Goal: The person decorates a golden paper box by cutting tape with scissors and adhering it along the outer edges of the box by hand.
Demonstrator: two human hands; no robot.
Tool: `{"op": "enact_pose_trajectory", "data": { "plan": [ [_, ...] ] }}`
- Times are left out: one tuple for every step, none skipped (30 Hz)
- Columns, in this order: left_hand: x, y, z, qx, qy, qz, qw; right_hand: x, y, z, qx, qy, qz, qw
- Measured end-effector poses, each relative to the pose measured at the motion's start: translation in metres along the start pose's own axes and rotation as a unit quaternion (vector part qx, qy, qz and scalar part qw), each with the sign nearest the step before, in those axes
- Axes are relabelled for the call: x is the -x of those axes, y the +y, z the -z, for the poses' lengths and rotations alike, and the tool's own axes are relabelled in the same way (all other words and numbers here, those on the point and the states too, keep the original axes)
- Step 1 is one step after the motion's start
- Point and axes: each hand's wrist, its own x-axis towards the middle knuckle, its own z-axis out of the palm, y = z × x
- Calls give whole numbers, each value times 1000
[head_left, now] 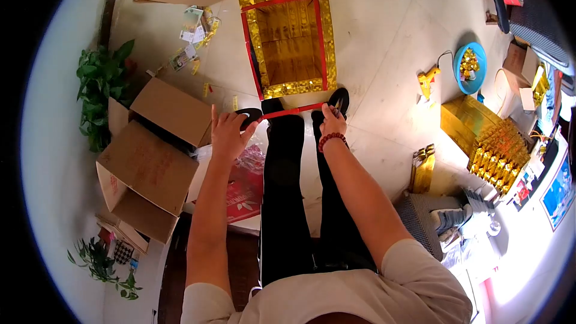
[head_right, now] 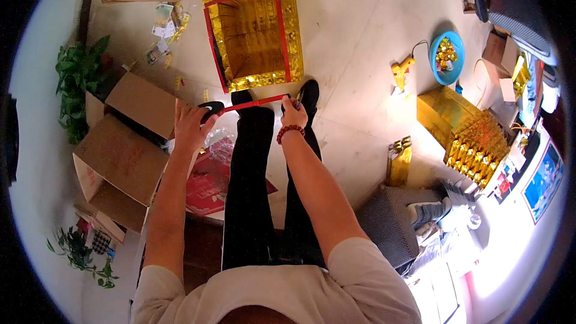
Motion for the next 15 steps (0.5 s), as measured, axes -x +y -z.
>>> {"op": "enact_pose_trajectory", "data": {
  "plan": [
    [-5,-2,-5,0,-5,-3,1000,-9,4,-1,-2,4,-3,1000],
    [-9,-5,-10,-11,-9,-4,1000,-17,7,-2,2,1,7,1000],
    [-14,-7,-16,-21,-14,-4,1000,-26,10,-4,7,-2,16,1000],
    [-19,-8,-19,-21,-18,-6,1000,-36,14,-5,12,-6,25,1000],
    [-22,-8,-22,-30,-37,9,999,-45,18,-7,10,-2,32,999],
    [-25,-8,-25,-40,-55,25,997,-54,21,-9,10,2,29,1000],
    [-29,-6,-26,-74,-66,35,994,-56,20,-15,8,6,48,999],
    [-31,-6,-28,-74,-70,33,994,-55,19,-17,7,9,69,998],
    [-32,-6,-31,-75,-68,43,994,-54,16,-18,5,20,32,999],
    [-34,-6,-33,-77,-66,52,993,-58,18,-19,4,22,30,999],
    [-35,-5,-34,-77,-68,50,993,-63,19,-22,15,30,34,999],
    [-36,-4,-35,-85,-61,55,993,-68,21,-24,25,37,38,998],
    [-36,-4,-36,-92,-55,60,992,-76,26,-25,24,39,37,998],
    [-37,-4,-38,-93,-56,58,992,-83,31,-25,18,34,60,997],
    [-37,-4,-40,-99,-47,61,992,-89,37,-24,13,29,83,996]
  ]
}}
